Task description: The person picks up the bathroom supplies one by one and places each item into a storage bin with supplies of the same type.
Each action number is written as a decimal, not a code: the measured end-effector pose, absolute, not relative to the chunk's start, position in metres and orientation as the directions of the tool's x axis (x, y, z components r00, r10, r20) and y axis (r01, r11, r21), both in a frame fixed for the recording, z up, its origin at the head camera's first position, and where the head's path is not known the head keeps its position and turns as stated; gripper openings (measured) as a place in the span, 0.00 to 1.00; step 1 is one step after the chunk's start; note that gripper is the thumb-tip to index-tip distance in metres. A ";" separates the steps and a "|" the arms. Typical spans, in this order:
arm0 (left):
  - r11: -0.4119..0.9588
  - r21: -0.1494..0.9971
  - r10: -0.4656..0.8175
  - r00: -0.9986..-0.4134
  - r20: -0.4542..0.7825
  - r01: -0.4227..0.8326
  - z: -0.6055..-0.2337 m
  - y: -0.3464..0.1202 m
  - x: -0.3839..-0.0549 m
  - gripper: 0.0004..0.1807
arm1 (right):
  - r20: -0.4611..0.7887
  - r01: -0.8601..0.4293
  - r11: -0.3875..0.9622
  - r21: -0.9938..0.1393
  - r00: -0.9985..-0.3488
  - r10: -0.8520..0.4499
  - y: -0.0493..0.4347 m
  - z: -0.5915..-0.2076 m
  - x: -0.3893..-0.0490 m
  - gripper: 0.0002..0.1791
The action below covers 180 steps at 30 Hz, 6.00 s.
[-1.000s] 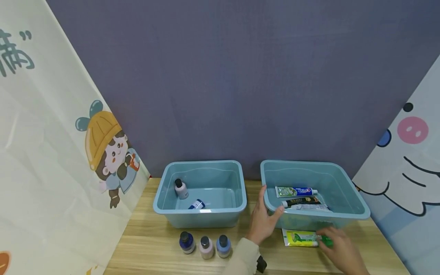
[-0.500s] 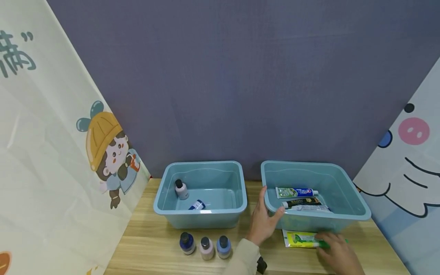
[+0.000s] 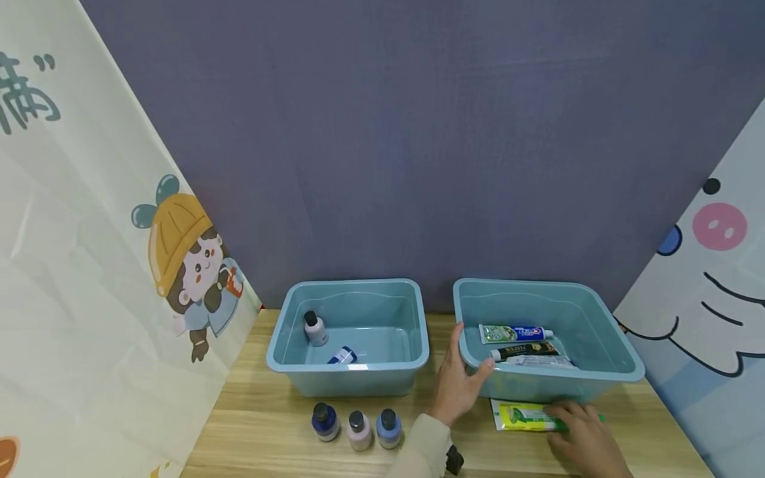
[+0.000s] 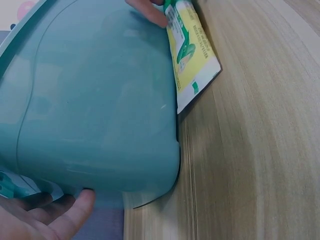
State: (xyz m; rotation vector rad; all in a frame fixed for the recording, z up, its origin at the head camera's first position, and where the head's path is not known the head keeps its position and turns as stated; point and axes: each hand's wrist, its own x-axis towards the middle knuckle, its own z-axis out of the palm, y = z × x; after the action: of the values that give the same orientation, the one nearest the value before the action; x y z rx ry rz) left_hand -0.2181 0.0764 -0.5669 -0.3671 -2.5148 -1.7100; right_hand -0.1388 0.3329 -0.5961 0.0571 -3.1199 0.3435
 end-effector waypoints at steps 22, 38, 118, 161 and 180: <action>0.328 0.912 0.161 -0.966 0.203 0.246 -0.567 0.077 -0.219 0.48 | 0.024 -0.080 0.982 -0.169 -0.997 -0.077 0.331 -0.598 -0.143 0.22; 0.319 0.916 0.154 -0.967 0.201 0.241 -0.565 0.077 -0.217 0.47 | -0.095 -0.087 0.980 -0.178 -0.990 -0.105 0.332 -0.595 -0.154 0.25; 0.333 0.914 0.155 -0.970 0.189 0.231 -0.564 0.076 -0.215 0.47 | -0.029 -0.073 0.979 -0.191 -0.996 -0.080 0.331 -0.557 -0.137 0.28; 0.333 0.914 0.151 -0.970 0.192 0.233 -0.561 0.075 -0.215 0.47 | 0.336 -0.258 0.960 -0.104 -0.918 -0.211 0.318 -0.512 -0.118 0.28; 0.330 0.912 0.160 -0.966 0.201 0.244 -0.563 0.075 -0.216 0.47 | 0.341 -0.265 0.960 -0.086 -0.914 -0.222 0.321 -0.488 -0.123 0.32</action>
State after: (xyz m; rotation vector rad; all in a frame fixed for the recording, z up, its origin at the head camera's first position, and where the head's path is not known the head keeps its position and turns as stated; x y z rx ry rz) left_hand -0.2156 0.0752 -0.5633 -0.3806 -2.4999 -1.7356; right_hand -0.1233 0.3210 -0.4878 0.3554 -2.7790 0.1866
